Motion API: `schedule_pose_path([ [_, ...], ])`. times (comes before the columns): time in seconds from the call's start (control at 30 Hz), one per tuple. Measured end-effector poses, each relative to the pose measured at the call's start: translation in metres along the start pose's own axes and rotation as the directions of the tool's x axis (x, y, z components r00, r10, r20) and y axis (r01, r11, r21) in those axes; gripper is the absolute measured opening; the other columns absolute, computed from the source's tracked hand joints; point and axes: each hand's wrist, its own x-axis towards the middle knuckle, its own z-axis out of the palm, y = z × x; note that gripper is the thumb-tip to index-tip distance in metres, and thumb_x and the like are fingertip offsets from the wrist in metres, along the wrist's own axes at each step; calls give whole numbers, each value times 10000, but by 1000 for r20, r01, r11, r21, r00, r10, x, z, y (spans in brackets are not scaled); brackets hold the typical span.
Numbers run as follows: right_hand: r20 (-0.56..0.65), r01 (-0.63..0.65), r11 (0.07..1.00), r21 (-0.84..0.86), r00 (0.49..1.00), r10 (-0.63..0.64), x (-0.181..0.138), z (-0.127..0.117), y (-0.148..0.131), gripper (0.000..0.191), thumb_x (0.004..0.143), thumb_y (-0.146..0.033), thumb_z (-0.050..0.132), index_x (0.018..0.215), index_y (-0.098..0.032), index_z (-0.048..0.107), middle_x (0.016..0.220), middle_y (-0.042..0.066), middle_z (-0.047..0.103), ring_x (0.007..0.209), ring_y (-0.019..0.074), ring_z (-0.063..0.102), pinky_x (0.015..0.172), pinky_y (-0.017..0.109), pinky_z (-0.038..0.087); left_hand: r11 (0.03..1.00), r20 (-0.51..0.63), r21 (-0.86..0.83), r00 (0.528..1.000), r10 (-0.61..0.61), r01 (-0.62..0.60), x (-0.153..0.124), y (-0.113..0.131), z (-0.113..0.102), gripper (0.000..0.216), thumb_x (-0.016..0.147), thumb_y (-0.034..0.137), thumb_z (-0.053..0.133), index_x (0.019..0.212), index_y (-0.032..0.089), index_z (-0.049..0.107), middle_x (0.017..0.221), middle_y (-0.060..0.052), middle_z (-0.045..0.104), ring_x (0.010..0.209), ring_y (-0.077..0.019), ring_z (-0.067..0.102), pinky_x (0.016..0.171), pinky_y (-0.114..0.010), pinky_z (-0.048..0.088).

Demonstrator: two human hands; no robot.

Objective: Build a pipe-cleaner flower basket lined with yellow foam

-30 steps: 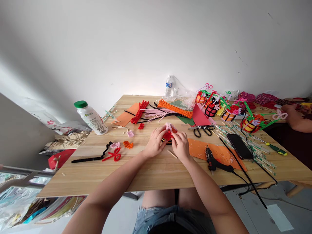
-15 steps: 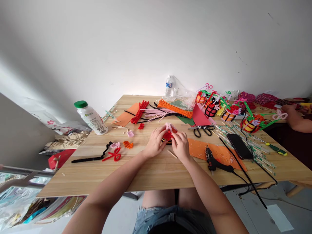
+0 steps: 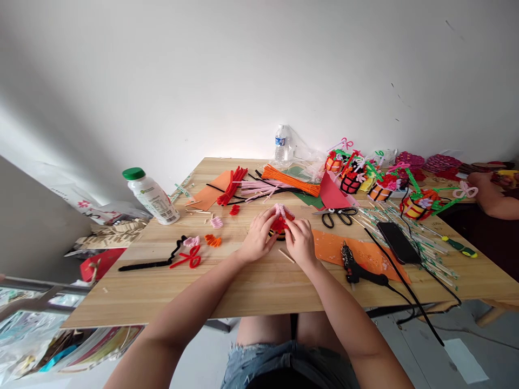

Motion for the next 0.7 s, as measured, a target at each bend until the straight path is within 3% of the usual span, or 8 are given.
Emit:
schedule_pose_path([
  [0.27,-1,-17,1000,0,1000,17,-1,1,1,312,910,-149,464,1170,-175,636,896,102,629,882,249,516,814,409,493,1000,-19,8,1000,4,-4,-1,-1,2,623,911,230,490,1474,209,226,1470,-191,362,1370,-305,356,1080,-512,360],
  [0.47,1,-10,1000,-2,1000,10,-1,1,2,312,909,-143,463,1167,-172,636,897,104,628,887,251,514,813,413,492,998,-75,-55,997,3,-7,-3,-5,2,665,861,118,441,1478,174,200,1509,-206,266,1414,-302,279,1108,-516,331],
  [0.7,2,6,1000,-2,1000,-6,-1,1,2,317,912,-135,455,1176,-167,628,899,107,618,887,252,511,810,409,492,990,-269,-85,955,-128,109,-4,-19,3,649,802,52,399,1426,186,282,1447,-177,345,1373,-286,329,1099,-545,327],
])
